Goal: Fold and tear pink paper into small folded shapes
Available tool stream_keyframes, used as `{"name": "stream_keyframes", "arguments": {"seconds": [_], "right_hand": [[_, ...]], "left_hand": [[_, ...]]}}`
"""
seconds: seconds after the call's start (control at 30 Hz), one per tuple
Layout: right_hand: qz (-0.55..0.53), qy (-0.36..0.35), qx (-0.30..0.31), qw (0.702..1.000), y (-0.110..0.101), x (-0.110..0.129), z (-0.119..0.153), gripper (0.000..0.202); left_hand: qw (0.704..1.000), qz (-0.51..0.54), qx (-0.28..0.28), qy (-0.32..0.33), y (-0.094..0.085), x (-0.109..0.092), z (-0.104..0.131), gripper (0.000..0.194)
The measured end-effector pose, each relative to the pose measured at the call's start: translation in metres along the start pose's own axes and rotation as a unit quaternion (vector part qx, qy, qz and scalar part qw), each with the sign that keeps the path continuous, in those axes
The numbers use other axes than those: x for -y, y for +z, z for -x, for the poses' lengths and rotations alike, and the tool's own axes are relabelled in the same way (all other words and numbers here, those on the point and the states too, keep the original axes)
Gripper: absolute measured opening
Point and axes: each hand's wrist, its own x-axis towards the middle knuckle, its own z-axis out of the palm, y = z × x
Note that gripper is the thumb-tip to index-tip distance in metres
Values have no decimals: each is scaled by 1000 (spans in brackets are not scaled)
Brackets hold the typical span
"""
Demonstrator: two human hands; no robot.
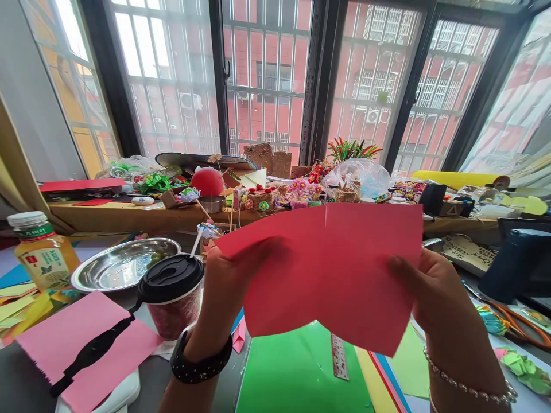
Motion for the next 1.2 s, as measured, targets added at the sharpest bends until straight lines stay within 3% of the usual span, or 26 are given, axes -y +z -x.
{"name": "stream_keyframes", "arguments": {"seconds": [0.1, 0.23, 0.37, 0.67, 0.9, 1.2], "right_hand": [[16, -17, -1, 1000, -3, -3, -2, 22], [36, 20, -39, 998, 0, 0, 1, 17], [18, 39, -27, 999, 3, 3, 2, 13], [-9, 54, -26, 998, 5, 2, 2, 14], [-8, 58, -12, 998, 3, 1, -2, 10], [-2, 47, 5, 999, 2, -6, -10, 3]], "left_hand": [[1000, 26, 13, 2, 0, 1, -2, 16], [999, -5, 34, -7, 3, -7, 1, 11], [1000, -28, 7, 3, 4, -11, 4, 6], [995, -80, -34, 59, -1, 2, 1, 4], [995, -75, 9, 72, 1, 0, 2, 7], [996, -70, -3, 50, 3, 1, 2, 6]]}}
